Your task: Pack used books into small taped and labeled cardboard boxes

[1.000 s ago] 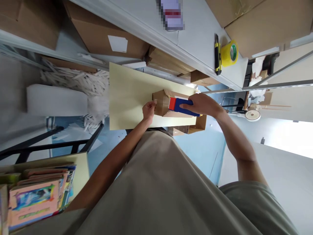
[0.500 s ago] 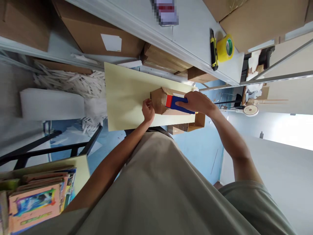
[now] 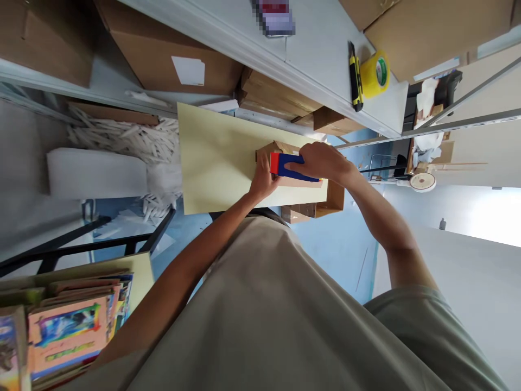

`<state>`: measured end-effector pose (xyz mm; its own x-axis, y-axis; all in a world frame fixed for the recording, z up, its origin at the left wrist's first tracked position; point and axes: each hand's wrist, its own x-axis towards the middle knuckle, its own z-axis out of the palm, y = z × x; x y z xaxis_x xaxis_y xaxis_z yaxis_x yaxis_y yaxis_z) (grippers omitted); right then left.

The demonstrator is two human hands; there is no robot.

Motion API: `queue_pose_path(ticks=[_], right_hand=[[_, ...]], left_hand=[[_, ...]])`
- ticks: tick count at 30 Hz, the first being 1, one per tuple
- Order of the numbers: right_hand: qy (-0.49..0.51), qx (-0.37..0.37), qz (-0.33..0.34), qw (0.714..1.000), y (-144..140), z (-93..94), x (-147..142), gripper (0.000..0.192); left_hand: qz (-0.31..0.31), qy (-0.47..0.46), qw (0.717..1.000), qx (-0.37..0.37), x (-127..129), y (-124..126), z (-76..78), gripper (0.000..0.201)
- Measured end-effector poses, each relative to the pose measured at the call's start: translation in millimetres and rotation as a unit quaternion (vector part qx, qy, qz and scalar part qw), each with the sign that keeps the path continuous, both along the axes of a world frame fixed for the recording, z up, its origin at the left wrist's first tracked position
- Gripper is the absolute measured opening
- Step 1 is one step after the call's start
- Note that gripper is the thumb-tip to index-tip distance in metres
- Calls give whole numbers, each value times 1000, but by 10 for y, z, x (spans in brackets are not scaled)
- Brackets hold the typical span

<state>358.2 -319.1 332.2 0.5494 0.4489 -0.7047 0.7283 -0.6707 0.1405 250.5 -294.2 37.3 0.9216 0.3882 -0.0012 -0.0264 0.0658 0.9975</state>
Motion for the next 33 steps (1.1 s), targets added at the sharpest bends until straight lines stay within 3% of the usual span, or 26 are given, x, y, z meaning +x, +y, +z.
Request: queue_pose_path(ticks=[2,5,10,16,22,26,30,33], right_hand=[[1,10,4,1000,26,-1,45,72],[-7,-7,-2,1000,9,-24,173,73],[11,-30,-8,999,-203,-117,497,76],[66,-73,-8,995,-475,-211,711,82],[108,-22,6,994,-745,-306,890,84],[136,-14,24,990,-1239,-18,1317,89],[133,-77,12,988,-2104,481,1928,89],[163,-87,-12,983,-2801,524,2376,86]], left_hand=[[-30,-17,998,44,127,181,54,96],[-87,-26,992,93,231,410,107,79],[-123,-5,984,126,125,497,77,60],[-160,41,964,206,1,496,58,65],[-151,76,955,244,-63,582,-11,70],[-144,107,950,256,-152,655,21,71],[-118,156,948,251,-233,645,148,69],[-85,205,947,233,-271,592,243,67]])
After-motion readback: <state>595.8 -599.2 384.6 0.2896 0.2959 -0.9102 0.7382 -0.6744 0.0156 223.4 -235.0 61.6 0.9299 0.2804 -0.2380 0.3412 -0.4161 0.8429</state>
